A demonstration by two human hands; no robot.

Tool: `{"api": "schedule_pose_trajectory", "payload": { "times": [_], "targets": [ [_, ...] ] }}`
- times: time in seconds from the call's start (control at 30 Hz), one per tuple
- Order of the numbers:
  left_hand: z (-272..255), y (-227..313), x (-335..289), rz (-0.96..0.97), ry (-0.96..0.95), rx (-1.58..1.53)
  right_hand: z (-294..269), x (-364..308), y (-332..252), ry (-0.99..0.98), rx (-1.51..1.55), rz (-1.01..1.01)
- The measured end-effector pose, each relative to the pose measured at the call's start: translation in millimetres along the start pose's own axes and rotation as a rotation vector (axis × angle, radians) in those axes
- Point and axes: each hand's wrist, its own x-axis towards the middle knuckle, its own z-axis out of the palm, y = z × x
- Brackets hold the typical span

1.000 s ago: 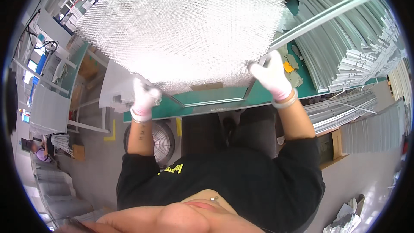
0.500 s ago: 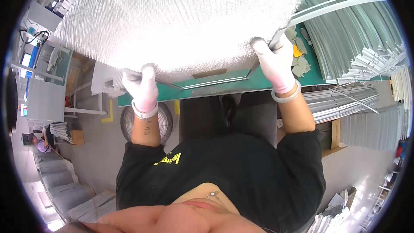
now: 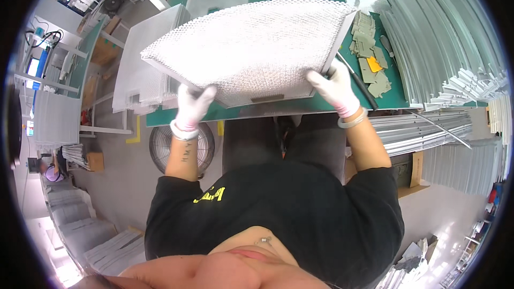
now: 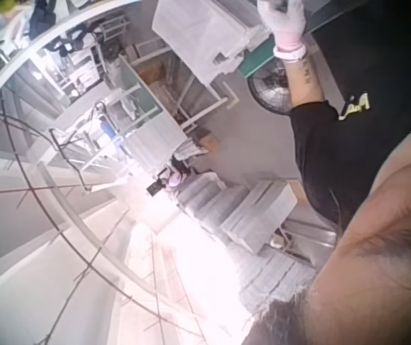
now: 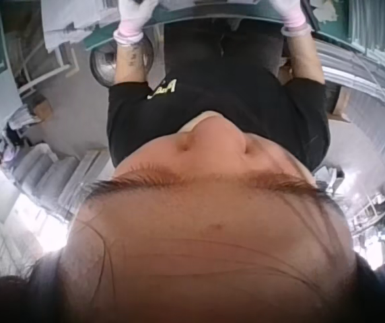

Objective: The person assembles light fixtures by placing a metal frame over a mesh panel and securing it with a power drill. They repeat this process multiple times, handling mesh panels, metal frames, and a power drill on a green workbench.

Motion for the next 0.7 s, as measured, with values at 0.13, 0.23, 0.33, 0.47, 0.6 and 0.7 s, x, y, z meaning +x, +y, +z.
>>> {"api": "schedule_pose_trajectory", "payload": {
  "times": [0.13, 0.23, 0.33, 0.47, 0.6, 0.7],
  "targets": [
    [-14.3, 61.0, 25.9, 0.275, 0.138, -0.224, -8.6, 17.5, -85.5, 0.176, 0.078, -0.4],
    [3.9, 82.7, 33.6, 0.388, 0.354, -0.182, 1.6, 21.9, -121.1, 0.163, 0.085, -0.556],
    [13.0, 82.3, 26.3, 0.606, 0.21, -0.027, -4.6, 12.2, -99.8, 0.277, 0.117, -0.682],
    [8.4, 69.0, 1.5, 0.687, -0.395, -0.3, 5.5, -33.9, -112.2, 0.089, 0.09, -0.822],
    [11.9, 37.2, -8.7, 0.2, -0.958, 0.049, -14.9, -80.2, -81.9, -0.106, 0.021, -0.977],
    [11.6, -6.1, -18.5, 0.154, -0.825, 0.525, -8.4, -94.2, -84.3, -0.176, 0.001, -1.024]
  ]
}}
